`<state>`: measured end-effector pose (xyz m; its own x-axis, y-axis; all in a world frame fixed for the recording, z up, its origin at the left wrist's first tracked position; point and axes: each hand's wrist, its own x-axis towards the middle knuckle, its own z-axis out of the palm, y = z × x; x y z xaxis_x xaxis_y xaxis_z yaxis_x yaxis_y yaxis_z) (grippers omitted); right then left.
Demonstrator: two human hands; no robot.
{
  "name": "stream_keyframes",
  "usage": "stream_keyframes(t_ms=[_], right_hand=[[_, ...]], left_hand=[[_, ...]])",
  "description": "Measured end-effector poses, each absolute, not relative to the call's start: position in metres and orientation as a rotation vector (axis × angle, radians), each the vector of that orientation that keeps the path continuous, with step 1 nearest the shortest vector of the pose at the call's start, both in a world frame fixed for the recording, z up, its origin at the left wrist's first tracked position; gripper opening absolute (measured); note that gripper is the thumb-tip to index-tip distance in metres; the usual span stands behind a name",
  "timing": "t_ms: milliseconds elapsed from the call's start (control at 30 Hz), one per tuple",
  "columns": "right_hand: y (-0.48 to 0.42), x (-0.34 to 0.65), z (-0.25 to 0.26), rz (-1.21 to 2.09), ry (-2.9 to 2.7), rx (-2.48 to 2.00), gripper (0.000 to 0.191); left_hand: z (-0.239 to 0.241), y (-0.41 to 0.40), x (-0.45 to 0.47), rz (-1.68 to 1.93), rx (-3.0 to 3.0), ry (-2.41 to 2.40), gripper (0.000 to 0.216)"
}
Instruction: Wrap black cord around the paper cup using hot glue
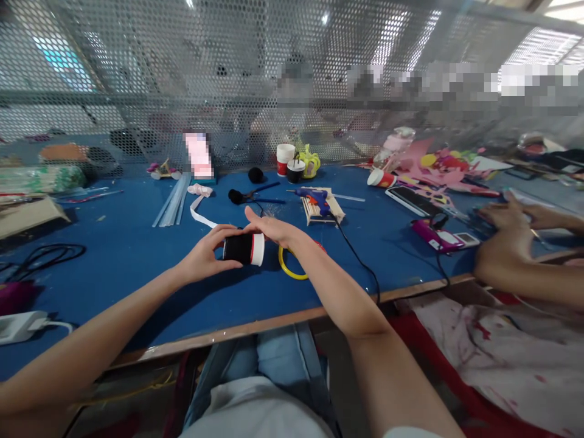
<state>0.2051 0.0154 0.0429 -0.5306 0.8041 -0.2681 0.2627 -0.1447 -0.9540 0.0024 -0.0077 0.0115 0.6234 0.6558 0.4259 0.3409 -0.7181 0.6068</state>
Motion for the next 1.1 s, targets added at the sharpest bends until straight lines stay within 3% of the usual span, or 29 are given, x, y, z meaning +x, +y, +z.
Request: stream_keyframes(t_ms=[267,467,667,800,933,1100], right_hand=[[0.014,0.205,0.035,1.611,-1.726,-1.116,0.067],[0.005,0.203,0.039,1.555,-1.781,-1.067,0.034],[-0.002,0.199,0.045,1.521,-1.731,-1.089,0.02],[0.0,0.2,0.045,1.393,-1.712,-1.048,0.017],[0.007,0.205,0.044,1.179,-1.649,-1.031,0.021],[0.014,0.21,0.043,1.039,-1.544,-1.087,0.025]], left_hand=[[0.003,-0.013,0.006,0.873,2.429,0.776,0.059],[-0.002,-0.014,0.01,0.885,2.436,0.759,0.063],[-0.004,-0.017,0.01,0.894,2.456,0.736,0.062],[-0.003,-0.018,0.009,0.91,2.435,0.684,0.062],[-0.008,-0.016,0.009,0.919,2.197,0.709,0.08],[-0.012,-0.013,0.008,0.884,2.028,0.814,0.063]])
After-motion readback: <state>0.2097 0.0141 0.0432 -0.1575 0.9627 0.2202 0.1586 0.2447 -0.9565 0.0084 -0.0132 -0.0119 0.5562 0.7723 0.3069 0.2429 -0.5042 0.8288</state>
